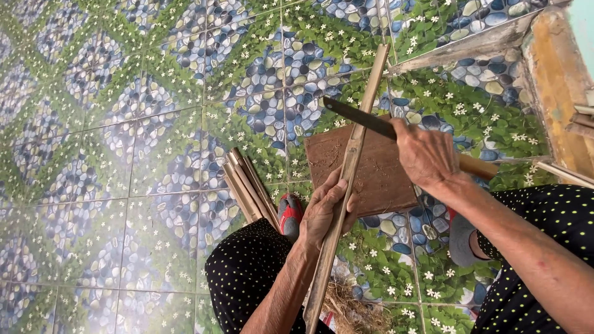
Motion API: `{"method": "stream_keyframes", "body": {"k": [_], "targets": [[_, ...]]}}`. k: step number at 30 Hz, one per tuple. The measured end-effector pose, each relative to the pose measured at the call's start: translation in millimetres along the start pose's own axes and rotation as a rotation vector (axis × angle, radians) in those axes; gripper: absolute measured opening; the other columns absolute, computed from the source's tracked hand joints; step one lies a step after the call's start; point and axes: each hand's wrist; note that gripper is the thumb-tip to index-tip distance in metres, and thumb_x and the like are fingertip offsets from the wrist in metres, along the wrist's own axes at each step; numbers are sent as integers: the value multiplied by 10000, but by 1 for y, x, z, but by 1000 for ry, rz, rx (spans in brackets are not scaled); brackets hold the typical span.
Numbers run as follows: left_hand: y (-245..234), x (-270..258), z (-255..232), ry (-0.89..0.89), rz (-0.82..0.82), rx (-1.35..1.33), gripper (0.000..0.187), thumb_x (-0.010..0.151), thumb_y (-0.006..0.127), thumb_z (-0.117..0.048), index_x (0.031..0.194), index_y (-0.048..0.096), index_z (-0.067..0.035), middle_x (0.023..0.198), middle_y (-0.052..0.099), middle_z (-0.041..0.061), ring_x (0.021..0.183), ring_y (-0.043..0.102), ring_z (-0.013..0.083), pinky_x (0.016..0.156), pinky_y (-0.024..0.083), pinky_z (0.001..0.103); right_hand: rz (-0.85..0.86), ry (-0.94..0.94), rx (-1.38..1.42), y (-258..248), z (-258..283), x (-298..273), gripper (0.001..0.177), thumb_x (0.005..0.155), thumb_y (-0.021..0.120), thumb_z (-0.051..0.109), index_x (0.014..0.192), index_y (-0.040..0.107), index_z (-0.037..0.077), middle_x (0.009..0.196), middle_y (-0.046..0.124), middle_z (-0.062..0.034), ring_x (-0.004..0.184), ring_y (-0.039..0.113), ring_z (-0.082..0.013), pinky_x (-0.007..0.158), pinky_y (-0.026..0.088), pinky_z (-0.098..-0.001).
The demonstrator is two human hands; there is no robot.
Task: Using a large knife to shave or peel thin strips from a wooden stick while sitting on the floor.
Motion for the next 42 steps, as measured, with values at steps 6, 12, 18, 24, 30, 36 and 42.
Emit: {"method": "stream_keyframes", "body": {"k": [6,12,18,24,30,36,42], "targets": [[-5,3,6,11,-8,-16,492,1095,443,-97,1532,349,108,648,516,161,344,523,240,317,464,292,36,-88,118,-9,23,-6,240,1138,381,147,1248,591,111,710,710,-165,356,511,-128,385,470,-255],[-3,2,6,-12,16,-13,488,1096,439,-100,1541,355,84,640,509,165,333,513,252,314,453,289,24,14,101,-18,19,-1,260,1159,380,200,1194,619,104,641,684,-122,380,508,-152,458,500,-301],[13,-9,-12,-22,97,64,505,1089,433,-74,1542,330,125,622,530,156,330,497,236,300,426,288,-22,97,37,-2,-20,11,233,1173,390,126,1217,611,65,601,643,-88,385,481,-133,465,446,-227],[21,-20,-30,-122,159,118,542,1081,447,-121,1557,324,108,602,501,177,331,522,261,291,455,307,-101,178,-91,-20,-31,12,173,1125,467,110,1184,630,99,622,679,-64,469,644,-167,591,570,-286],[43,-38,-48,-342,105,-23,748,1001,600,-278,1647,282,-74,610,558,41,424,497,105,375,397,230,-197,234,-96,-4,-75,21,350,1223,415,307,1154,605,21,504,413,35,342,389,-115,294,357,-308],[41,-40,-47,-329,111,104,742,980,620,-257,1631,332,-50,634,591,69,461,509,123,437,409,257,-308,283,-250,-3,-101,21,309,1224,489,353,1221,608,68,505,428,79,350,427,-112,334,406,-305],[24,-51,-43,-260,316,129,683,1033,618,-207,1586,391,123,1016,685,136,534,608,116,446,565,237,-237,573,-36,-36,-133,26,223,1158,513,21,1264,702,71,794,741,-138,362,545,-163,204,437,-288]]}}
Point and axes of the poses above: each hand's wrist, its own x-axis towards the middle knuckle, its own y-axis out of the palm, z = x × y
